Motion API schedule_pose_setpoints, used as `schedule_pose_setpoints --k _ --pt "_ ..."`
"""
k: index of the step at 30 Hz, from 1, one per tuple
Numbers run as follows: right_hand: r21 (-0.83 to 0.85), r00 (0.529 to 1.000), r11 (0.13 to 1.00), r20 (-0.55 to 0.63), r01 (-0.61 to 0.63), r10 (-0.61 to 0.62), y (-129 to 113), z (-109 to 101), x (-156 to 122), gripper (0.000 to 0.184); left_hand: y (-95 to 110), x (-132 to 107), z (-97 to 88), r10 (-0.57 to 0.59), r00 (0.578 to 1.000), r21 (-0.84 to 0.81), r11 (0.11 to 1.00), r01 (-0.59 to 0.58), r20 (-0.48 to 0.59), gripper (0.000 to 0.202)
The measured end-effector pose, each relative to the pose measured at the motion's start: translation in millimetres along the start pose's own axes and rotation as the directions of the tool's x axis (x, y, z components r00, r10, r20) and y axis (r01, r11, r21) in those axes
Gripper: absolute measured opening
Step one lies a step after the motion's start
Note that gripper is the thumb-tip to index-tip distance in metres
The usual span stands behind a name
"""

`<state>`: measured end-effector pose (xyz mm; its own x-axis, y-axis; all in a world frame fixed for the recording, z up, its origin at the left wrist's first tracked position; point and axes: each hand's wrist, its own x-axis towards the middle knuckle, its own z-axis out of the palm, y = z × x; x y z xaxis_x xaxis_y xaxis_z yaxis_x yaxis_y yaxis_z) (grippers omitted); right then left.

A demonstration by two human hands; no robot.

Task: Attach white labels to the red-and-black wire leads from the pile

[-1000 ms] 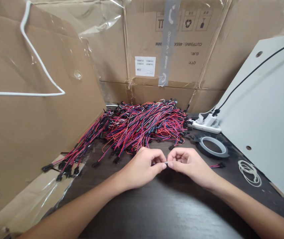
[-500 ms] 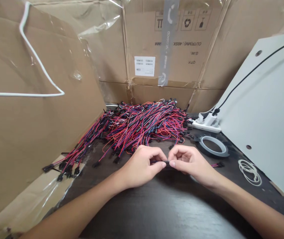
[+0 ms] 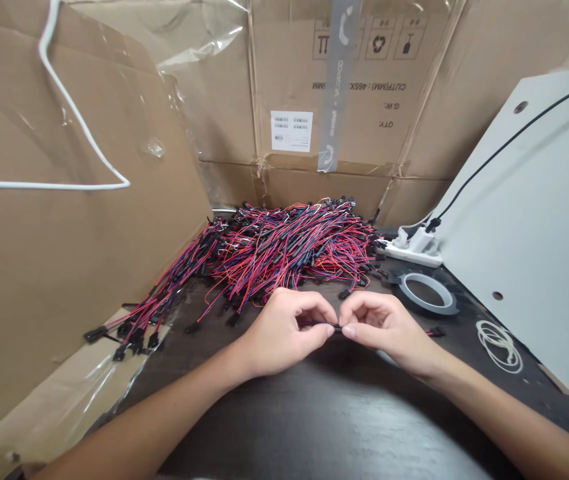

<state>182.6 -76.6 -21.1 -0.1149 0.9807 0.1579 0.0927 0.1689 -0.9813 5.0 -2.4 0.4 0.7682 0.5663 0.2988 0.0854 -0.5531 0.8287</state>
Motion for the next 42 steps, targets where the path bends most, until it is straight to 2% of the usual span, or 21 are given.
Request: schedule_pose_setpoints --k 7,20,26,30,33,37,42 --pt "-0.002 1.000 1.000 0.012 0.000 0.000 1.5 -1.0 0.1 0.019 -1.8 -0.6 -1.1 0.040 0.999 0.021 0.999 -0.041 0.014 0.010" --pt "-0.036 0.999 0.999 0.042 -0.009 0.010 -0.7 -3.7 -1.1 0.021 0.5 -0.2 -6.6 0.062 0.987 0.020 0.998 -0.066 0.150 0.016" --pt "-0.001 0.999 1.000 0.047 0.002 -0.002 -0.6 -4.1 -1.8 0.020 3.3 -0.6 -8.7 -0.014 0.987 -0.117 0.993 0.032 0.158 0.012" --pt "0.108 0.999 0.994 0.051 -0.022 0.017 0.1 -1.7 -2.0 0.021 3.5 0.7 -8.9 -0.052 0.987 -0.179 0.981 0.079 0.153 0.004" --pt "0.156 0.997 0.986 0.068 -0.051 0.041 0.9 -0.4 -1.7 0.023 2.6 1.8 -6.7 -0.076 0.988 -0.162 0.982 0.098 0.133 0.004" --pt "0.136 0.995 0.987 0.059 -0.089 0.082 1.8 1.1 -0.2 0.024 -0.2 2.4 -3.0 -0.143 0.984 -0.134 0.978 0.157 0.106 0.008" --pt "0.063 0.994 0.993 0.040 -0.102 0.099 1.7 3.8 1.4 0.025 -3.6 2.1 -1.9 -0.131 0.986 0.025 0.991 0.129 0.103 0.011"
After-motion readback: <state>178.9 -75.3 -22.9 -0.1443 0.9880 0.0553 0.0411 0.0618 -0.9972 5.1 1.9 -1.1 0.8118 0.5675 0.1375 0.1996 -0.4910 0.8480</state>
